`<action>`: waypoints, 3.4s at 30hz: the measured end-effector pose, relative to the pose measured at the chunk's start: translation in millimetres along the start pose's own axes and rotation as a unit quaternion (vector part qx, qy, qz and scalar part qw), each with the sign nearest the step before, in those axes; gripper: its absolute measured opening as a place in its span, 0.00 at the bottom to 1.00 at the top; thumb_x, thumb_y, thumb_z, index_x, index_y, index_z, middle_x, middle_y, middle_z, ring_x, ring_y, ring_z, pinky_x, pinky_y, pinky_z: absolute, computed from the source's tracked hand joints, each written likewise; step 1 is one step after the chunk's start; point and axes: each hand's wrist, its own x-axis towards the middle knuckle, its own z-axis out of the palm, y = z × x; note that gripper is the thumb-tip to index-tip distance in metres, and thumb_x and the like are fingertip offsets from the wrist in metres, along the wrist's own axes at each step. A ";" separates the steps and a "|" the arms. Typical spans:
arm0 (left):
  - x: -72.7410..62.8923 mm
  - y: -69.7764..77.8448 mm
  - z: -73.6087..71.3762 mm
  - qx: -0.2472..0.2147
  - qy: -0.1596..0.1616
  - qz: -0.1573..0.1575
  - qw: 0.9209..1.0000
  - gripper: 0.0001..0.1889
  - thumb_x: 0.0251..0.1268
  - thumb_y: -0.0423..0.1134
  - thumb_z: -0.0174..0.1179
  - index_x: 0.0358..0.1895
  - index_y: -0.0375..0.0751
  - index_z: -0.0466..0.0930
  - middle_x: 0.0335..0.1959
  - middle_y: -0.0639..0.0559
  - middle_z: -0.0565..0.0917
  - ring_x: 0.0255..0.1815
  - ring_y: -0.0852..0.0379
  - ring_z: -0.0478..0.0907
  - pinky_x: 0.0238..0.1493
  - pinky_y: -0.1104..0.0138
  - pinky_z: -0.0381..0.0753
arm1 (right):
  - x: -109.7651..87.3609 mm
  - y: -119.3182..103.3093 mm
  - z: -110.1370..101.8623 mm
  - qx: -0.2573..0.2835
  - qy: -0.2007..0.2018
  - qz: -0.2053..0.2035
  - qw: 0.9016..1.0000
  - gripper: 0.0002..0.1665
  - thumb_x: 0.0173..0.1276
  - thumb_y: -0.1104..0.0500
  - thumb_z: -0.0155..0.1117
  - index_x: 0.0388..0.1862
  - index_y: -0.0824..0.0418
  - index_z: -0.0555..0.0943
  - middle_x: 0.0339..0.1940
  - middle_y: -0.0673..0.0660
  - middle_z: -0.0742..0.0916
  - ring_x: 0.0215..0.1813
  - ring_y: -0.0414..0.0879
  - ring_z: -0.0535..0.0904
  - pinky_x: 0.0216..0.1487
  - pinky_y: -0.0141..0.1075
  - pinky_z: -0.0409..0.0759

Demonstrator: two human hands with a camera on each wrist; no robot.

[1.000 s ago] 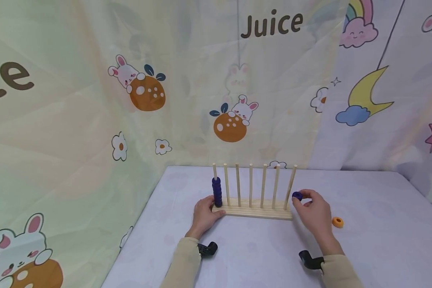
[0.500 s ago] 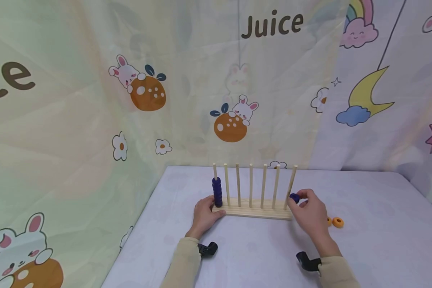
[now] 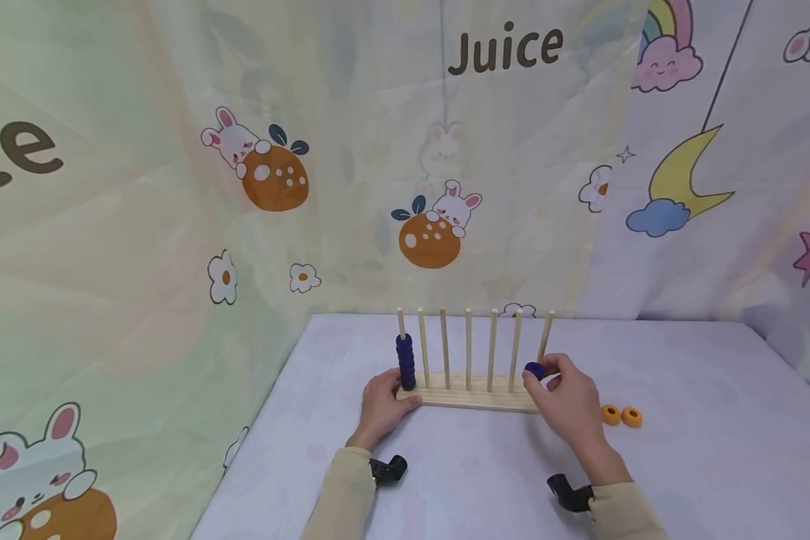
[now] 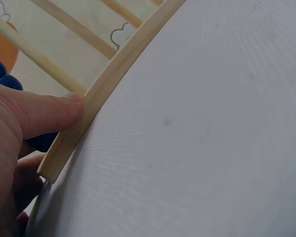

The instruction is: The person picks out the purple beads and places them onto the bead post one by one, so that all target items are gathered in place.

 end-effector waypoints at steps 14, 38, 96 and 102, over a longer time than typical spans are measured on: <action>1.9 0.0 0.1 0.001 -0.001 -0.002 1.000 0.31 0.52 0.49 0.72 0.60 0.41 0.78 0.59 0.49 0.80 0.65 0.49 0.71 0.74 0.51 0.53 | -7.9 -11.8 21.3 0.024 -0.036 -0.064 0.997 0.17 0.63 0.58 0.70 0.49 0.62 0.80 0.39 0.56 0.85 0.30 0.43 0.75 0.23 0.29 0.74; 0.6 -3.9 -1.4 -0.003 0.009 0.001 1.000 0.29 0.51 0.49 0.73 0.57 0.44 0.80 0.57 0.51 0.82 0.63 0.51 0.73 0.71 0.54 0.57 | 5.4 -53.6 42.1 0.064 -0.040 -0.170 0.983 0.17 0.61 0.61 0.71 0.49 0.61 0.82 0.38 0.51 0.85 0.28 0.39 0.75 0.27 0.29 0.76; 0.4 -1.2 3.5 0.008 0.004 0.001 1.000 0.30 0.50 0.50 0.74 0.58 0.45 0.80 0.57 0.50 0.82 0.63 0.51 0.73 0.71 0.53 0.57 | 51.9 -138.2 30.4 0.104 -0.047 -0.264 0.958 0.18 0.62 0.59 0.72 0.51 0.61 0.83 0.42 0.53 0.86 0.28 0.40 0.78 0.27 0.31 0.79; 3.2 -2.0 1.9 0.010 0.012 0.015 1.000 0.30 0.49 0.49 0.74 0.58 0.46 0.81 0.57 0.51 0.82 0.62 0.51 0.74 0.70 0.52 0.58 | 58.4 -144.9 39.4 0.121 -0.051 -0.228 0.965 0.20 0.64 0.59 0.70 0.55 0.60 0.82 0.46 0.55 0.86 0.30 0.42 0.83 0.27 0.32 0.81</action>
